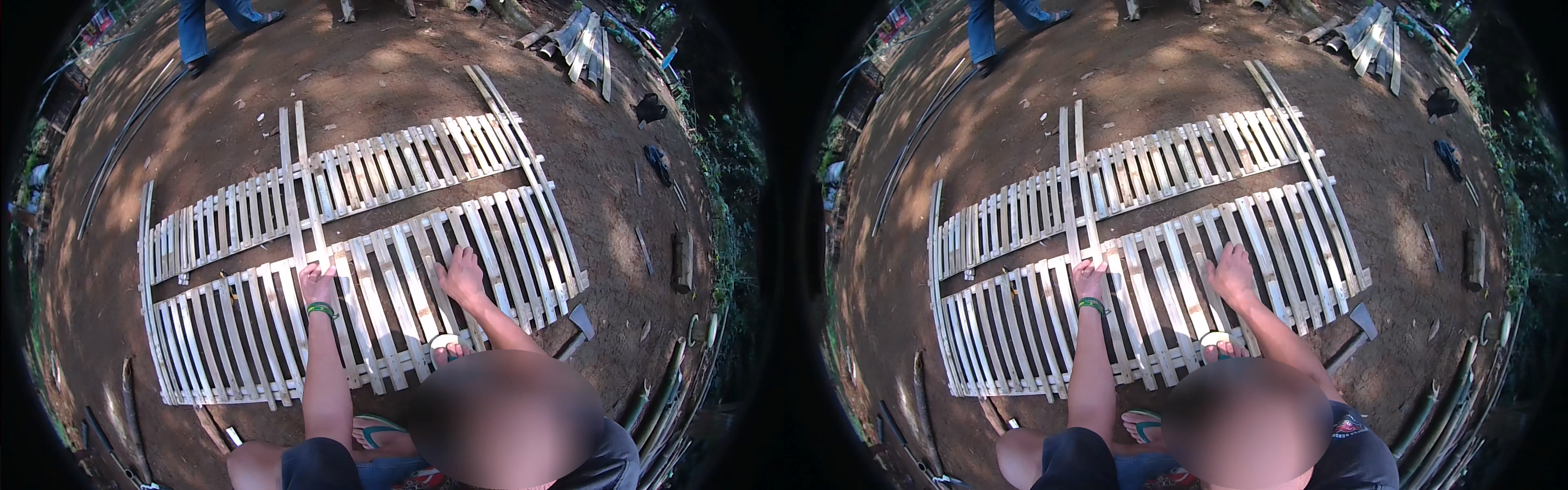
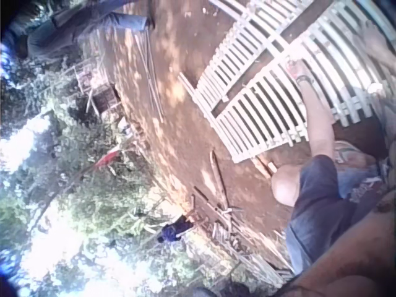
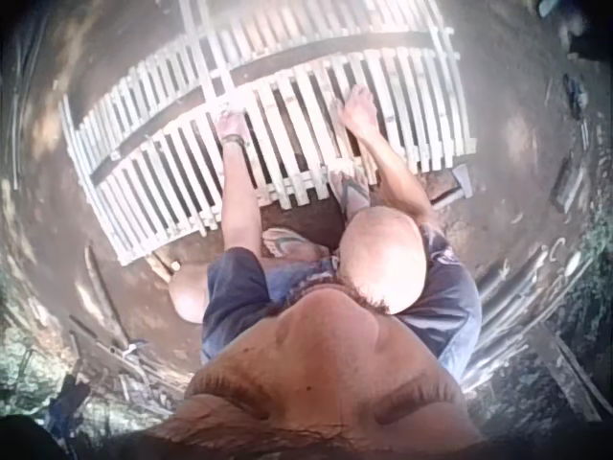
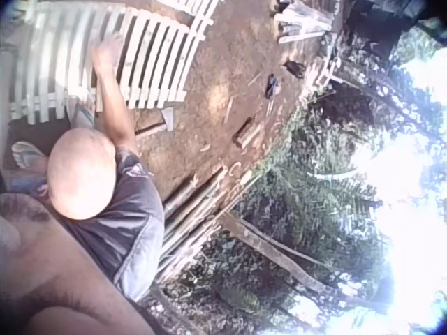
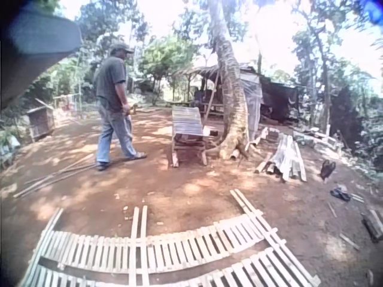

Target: The person is weaving thin bamboo strips into a lattice structure on the ground. They use a small axe to tap the strips into place and adjust the alignment of the weave.

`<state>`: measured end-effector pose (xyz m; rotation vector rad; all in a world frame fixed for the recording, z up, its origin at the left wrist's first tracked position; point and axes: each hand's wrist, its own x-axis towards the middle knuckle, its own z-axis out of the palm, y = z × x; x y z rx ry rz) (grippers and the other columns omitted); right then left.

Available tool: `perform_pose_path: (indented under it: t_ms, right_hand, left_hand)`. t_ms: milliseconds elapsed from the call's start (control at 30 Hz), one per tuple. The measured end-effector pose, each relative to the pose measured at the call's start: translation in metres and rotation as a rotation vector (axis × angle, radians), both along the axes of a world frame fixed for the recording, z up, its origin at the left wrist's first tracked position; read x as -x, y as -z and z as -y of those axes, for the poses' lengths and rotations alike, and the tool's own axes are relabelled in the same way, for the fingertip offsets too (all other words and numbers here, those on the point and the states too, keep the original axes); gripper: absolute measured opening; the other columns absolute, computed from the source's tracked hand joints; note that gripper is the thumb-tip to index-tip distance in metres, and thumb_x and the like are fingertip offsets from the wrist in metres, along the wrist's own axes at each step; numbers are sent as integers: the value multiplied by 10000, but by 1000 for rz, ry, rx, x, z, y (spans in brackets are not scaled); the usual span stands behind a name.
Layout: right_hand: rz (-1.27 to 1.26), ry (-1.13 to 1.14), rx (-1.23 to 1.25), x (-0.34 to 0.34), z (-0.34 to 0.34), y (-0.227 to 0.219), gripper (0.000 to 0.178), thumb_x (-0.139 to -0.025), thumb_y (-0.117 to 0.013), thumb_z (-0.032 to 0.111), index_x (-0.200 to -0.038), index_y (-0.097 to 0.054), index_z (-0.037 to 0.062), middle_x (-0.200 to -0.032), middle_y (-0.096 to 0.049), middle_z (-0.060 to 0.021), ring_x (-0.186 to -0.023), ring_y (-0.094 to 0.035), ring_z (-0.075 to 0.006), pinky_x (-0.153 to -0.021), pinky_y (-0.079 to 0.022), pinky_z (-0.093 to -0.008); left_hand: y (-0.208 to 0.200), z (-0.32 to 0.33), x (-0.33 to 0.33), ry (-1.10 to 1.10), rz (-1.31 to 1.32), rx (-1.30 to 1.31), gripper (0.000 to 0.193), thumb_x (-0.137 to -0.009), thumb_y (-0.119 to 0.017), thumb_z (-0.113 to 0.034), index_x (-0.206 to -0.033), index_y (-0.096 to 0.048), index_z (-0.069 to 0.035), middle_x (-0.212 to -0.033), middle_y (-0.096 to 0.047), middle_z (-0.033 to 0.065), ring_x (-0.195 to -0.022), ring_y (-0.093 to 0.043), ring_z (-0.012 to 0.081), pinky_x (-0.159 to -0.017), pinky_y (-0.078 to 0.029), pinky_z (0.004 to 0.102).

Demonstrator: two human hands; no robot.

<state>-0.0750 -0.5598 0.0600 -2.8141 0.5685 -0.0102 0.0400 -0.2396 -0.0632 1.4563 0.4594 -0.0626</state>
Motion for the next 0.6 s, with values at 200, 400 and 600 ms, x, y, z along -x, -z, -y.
perform_pose_path:
  t_ms: [200,400,600]
  right_hand:
    - [76,-45,-75,15,20,38,271,-852,-721,159,-977,-623,-61,-991,-669,-272,-975,-655,-449,-898,-539,-531]
    - [58,-79,-101,2,1,24,248,-840,-739,122,-959,-641,-72,-993,-673,-300,-977,-665,-459,-895,-543,-528]
    - [-12,-83,-98,2,5,24,278,-841,-752,147,-978,-660,-76,-1011,-678,-299,-983,-677,-459,-906,-552,-520]
  left_hand:
    - [3,7,2,132,61,59,613,-789,-824,69,-1240,-428,-55,-1177,-647,130,-1068,-640,193,-963,-533,332]
    - [7,-16,-23,181,9,165,658,-832,-820,20,-1224,-303,-89,-1293,-600,206,-1208,-607,262,-1083,-452,408]
    - [-7,-33,-22,305,-8,276,575,-883,-804,-118,-1229,-345,-114,-1288,-627,191,-1150,-634,238,-998,-490,440]
